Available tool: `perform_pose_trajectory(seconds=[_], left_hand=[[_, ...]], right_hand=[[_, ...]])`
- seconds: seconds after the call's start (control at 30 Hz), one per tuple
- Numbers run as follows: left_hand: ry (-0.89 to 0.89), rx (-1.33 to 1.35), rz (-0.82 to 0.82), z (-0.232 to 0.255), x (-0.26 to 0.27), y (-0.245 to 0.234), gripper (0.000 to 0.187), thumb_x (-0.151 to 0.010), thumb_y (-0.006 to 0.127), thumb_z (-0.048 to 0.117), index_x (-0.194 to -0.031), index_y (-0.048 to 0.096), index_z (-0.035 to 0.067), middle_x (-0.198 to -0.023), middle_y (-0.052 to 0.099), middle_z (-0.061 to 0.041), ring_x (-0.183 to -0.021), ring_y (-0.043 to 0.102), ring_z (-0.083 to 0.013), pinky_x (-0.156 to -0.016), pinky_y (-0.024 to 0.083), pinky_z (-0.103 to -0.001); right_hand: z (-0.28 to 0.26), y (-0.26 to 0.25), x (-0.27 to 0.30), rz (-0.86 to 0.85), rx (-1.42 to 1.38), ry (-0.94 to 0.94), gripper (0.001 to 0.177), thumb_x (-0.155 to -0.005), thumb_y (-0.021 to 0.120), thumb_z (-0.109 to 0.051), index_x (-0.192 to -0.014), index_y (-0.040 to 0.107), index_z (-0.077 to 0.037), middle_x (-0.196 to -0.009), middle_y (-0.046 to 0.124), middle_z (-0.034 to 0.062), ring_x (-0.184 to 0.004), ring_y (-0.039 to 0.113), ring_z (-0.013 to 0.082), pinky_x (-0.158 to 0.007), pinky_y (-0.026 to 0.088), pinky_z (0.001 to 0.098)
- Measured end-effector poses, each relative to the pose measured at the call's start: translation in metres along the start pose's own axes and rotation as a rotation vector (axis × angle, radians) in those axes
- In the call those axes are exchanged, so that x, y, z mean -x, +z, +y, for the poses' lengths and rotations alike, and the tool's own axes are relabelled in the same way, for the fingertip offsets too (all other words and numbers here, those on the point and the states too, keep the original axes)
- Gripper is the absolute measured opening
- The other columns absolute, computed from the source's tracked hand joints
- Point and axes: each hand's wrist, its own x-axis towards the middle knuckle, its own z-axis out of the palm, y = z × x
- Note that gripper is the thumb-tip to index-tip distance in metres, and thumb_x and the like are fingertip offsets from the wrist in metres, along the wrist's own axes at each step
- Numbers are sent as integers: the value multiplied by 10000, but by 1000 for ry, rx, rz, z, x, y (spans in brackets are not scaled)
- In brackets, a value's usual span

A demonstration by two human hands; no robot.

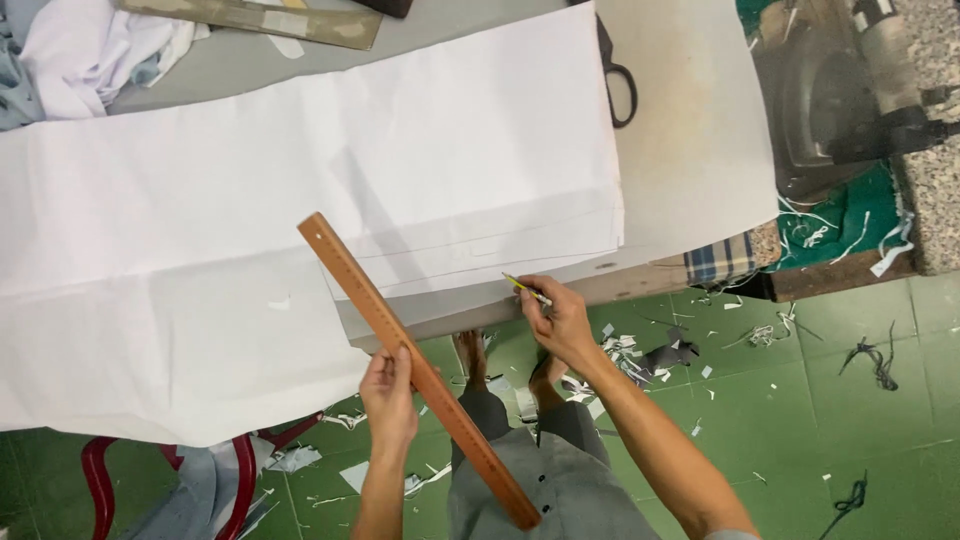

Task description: The person irons a large white fabric sheet, then uses a ruler and pencil to mark a pattern on it. They then use scissors to cut the fabric along the marked lines, producing a shaped piece.

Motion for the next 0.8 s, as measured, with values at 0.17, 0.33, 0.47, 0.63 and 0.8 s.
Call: perform_pose_trajectory(seconds=[0.17, 0.33, 0.47, 0.63, 0.8], left_hand=[[-46, -1, -35, -8, -8, -36, 210, -982, 646, 166, -1091, 682, -11, -914, 636, -77, -716, 655, -227, -674, 710, -455], [7, -209, -60, -2, -34, -60, 176, -996, 665, 182, -1078, 715, 35, -955, 690, -12, -900, 618, -114, -840, 541, -242], [-7, -266, -120, 8, -45, -62, 176, -997, 664, 210, -1046, 706, 46, -923, 669, -2, -876, 605, -108, -841, 541, -229], [36, -330, -156, 4, -59, -76, 137, -1012, 658, 204, -985, 687, 73, -900, 631, 25, -863, 567, -89, -811, 496, -212], [14, -310, -163, 10, -63, -74, 114, -1015, 658, 175, -988, 692, 69, -907, 626, 37, -877, 563, -80, -845, 505, -206]], right_hand=[[-2, 37, -29, -81, -14, 37, 202, -1022, 587, -82, -1166, 691, 12, -947, 769, 95, -648, 632, 117, -506, 485, 230], [2, 43, -32, 24, 174, 188, 222, -1031, 581, -160, -1173, 702, -40, -949, 771, 74, -558, 544, 106, -495, 437, 267], [11, 39, -21, 44, 258, 282, 218, -995, 572, -159, -1102, 733, -56, -871, 766, 50, -643, 617, 130, -539, 465, 287], [8, 33, -24, 98, 327, 36, 161, -987, 589, -58, -1067, 716, 2, -864, 736, 95, -682, 645, 175, -566, 497, 301], [13, 29, -25, 133, 326, 63, 159, -1004, 582, -69, -1068, 722, -30, -867, 747, 56, -551, 535, 124, -494, 418, 284]])
